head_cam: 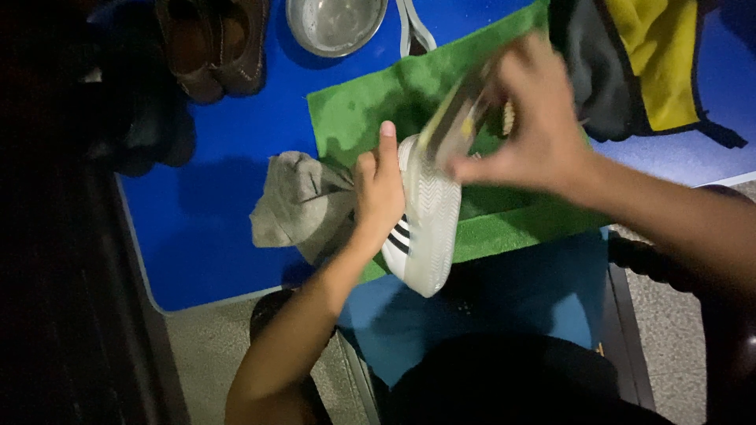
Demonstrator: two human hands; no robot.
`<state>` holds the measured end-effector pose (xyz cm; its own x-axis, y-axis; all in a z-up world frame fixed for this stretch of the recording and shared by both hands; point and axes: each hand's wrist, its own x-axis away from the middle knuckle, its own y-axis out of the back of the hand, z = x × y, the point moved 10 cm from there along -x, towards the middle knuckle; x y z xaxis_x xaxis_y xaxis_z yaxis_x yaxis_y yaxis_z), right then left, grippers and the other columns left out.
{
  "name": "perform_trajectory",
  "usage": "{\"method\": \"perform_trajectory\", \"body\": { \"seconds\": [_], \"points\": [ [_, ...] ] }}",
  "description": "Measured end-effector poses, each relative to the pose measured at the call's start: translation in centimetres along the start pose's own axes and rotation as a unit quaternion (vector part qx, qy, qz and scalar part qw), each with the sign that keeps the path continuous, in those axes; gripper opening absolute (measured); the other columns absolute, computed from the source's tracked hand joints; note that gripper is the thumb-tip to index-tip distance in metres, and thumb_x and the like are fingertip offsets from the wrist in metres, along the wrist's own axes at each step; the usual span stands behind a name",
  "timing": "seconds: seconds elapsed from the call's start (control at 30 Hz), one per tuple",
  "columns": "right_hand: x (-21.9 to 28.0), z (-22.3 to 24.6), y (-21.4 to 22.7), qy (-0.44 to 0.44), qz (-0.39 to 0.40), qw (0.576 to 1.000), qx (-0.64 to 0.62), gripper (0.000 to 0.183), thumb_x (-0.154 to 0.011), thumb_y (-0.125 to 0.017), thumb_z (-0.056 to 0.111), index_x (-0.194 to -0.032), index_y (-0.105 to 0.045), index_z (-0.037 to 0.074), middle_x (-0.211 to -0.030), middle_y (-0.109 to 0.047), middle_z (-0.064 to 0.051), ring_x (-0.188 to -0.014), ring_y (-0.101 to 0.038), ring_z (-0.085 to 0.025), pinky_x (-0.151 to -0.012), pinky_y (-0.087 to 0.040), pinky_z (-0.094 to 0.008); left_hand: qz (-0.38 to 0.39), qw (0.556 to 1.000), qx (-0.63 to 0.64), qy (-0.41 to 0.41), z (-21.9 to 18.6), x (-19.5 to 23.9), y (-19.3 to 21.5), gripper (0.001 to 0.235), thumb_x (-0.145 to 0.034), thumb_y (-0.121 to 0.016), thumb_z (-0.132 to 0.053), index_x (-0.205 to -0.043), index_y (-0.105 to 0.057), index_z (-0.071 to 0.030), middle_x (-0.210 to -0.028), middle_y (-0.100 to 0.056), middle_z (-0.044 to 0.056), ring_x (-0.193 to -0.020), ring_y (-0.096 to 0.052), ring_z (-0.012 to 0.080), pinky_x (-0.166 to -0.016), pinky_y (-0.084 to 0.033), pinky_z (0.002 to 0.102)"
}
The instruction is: The person scrubs the sole of a white sneaker using a small brush. They hold the shoe with their left hand and scrub the textured bottom with their right hand, occasionally dipping the brush into a metal bowl of liquid.
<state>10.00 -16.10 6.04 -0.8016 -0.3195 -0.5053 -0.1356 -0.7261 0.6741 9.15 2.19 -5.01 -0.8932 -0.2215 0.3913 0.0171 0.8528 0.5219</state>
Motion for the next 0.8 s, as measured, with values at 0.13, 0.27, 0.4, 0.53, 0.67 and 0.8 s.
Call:
{"method": "perform_trajectory", "body": {
  "seconds": [0.13, 0.27, 0.4, 0.53, 0.67, 0.8],
  "points": [
    [0.0, 2.6, 0.9, -0.016, 0.005, 0.999, -0.037, 0.070, -0.063, -0.072, 0.061, -0.078, -0.037, 0.003, -0.090, -0.035, -0.014, -0.081, -0.032, -0.027, -0.070, -0.027, -0.039, 0.025, 0.999, -0.043, 0.015, -0.1, 0.4, -0.5, 0.073, -0.084, -0.034, -0.060, -0.059, -0.053, 0.006, -0.065, -0.050, 0.034, -0.070, -0.042, 0.0461, -0.067, -0.034, 0.047],
    [0.8, 2.6, -0.7, 0.028, 0.039, 0.999, -0.025, 0.068, -0.057, -0.073, 0.064, -0.078, -0.042, 0.007, -0.094, -0.043, -0.015, -0.084, -0.041, -0.029, -0.072, -0.028, -0.040, 0.057, 0.998, -0.023, 0.013, 0.4, -0.3, -1.2, 0.068, -0.082, -0.032, -0.062, -0.053, -0.045, -0.002, -0.054, -0.035, 0.015, -0.060, -0.034, 0.0270, -0.058, -0.034, 0.041],
    [0.9, 3.1, -1.2, 0.056, 0.037, 0.997, 0.036, 0.080, -0.062, -0.060, 0.077, -0.084, -0.046, 0.002, -0.089, -0.039, -0.016, -0.080, -0.031, -0.028, -0.072, -0.026, -0.043, 0.045, 0.999, 0.004, 0.004, 1.6, -1.7, -1.9, 0.063, -0.084, -0.035, -0.061, -0.051, -0.028, -0.008, -0.056, -0.023, 0.006, -0.060, -0.027, 0.0220, -0.056, -0.031, 0.040],
    [1.8, 5.1, -3.1, 0.120, 0.076, 0.990, 0.001, 0.066, -0.061, -0.072, 0.062, -0.085, -0.046, 0.006, -0.099, -0.050, -0.020, -0.079, -0.045, -0.035, -0.063, -0.030, -0.044, 0.089, 0.990, -0.035, 0.103, 2.7, -1.7, -2.4, 0.080, -0.072, -0.028, -0.069, -0.109, -0.061, -0.006, -0.085, -0.050, 0.027, -0.092, -0.054, 0.0400, -0.080, -0.037, 0.042],
    [2.0, 3.8, -2.9, 0.084, 0.048, 0.995, 0.030, 0.072, -0.067, -0.060, 0.073, -0.084, -0.046, 0.004, -0.093, -0.042, -0.020, -0.080, -0.039, -0.033, -0.067, -0.029, -0.044, 0.065, 0.995, -0.025, 0.065, 2.6, -1.9, -2.1, 0.073, -0.076, -0.031, -0.066, -0.071, -0.058, 0.001, -0.068, -0.052, 0.023, -0.074, -0.049, 0.0344, -0.071, -0.038, 0.042],
    [2.9, 4.3, -4.2, 0.144, 0.083, 0.985, 0.048, 0.079, -0.068, -0.055, 0.078, -0.096, -0.050, 0.005, -0.098, -0.046, -0.021, -0.079, -0.039, -0.031, -0.066, -0.031, -0.044, 0.066, 0.994, -0.017, 0.081, 2.0, -1.5, -1.6, 0.067, -0.080, -0.033, -0.063, -0.065, -0.051, 0.000, -0.066, -0.046, 0.020, -0.070, -0.043, 0.0319, -0.071, -0.036, 0.041]
  ]
}}
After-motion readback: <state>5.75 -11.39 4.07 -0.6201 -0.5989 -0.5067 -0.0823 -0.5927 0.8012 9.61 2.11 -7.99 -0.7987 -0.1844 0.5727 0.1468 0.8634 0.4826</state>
